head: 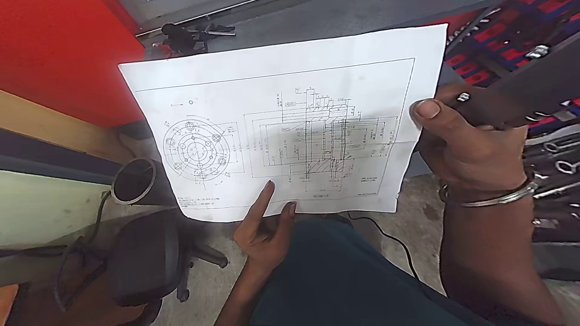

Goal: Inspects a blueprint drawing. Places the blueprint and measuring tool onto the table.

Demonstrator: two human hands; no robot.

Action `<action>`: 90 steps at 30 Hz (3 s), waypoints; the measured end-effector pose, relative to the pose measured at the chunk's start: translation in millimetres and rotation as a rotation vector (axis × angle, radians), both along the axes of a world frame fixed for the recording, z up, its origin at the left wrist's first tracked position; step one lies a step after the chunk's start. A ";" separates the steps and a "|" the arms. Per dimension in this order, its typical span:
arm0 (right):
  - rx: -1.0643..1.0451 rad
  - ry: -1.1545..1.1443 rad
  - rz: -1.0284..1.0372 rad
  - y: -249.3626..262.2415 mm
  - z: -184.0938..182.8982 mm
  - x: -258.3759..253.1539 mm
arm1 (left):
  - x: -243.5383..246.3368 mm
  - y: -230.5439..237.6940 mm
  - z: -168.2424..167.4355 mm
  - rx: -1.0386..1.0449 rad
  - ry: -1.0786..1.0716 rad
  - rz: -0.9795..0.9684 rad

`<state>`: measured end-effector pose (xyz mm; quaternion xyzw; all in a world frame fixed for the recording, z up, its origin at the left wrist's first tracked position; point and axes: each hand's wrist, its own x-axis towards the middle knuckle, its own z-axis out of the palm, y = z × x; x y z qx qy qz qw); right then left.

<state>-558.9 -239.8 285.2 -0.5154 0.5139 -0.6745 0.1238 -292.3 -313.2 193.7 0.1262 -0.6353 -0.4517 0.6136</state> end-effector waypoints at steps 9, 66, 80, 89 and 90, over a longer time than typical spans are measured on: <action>-0.020 -0.003 0.017 -1.3 -1.9 0.3 | 0.4 -1.5 -1.6 -0.005 -0.017 0.019; -0.013 0.014 0.033 1.1 3.3 0.2 | 0.3 -0.2 0.9 -0.017 -0.004 0.018; -0.006 0.016 0.036 -4.7 1.5 -1.0 | -0.1 -4.8 -1.4 0.007 -0.003 0.010; -0.003 0.017 0.028 -7.6 -0.2 -1.7 | -0.3 -8.0 -2.5 0.005 -0.009 0.015; -0.002 0.017 0.026 -7.6 -0.3 -1.6 | -0.3 -8.4 -2.7 0.005 -0.008 0.015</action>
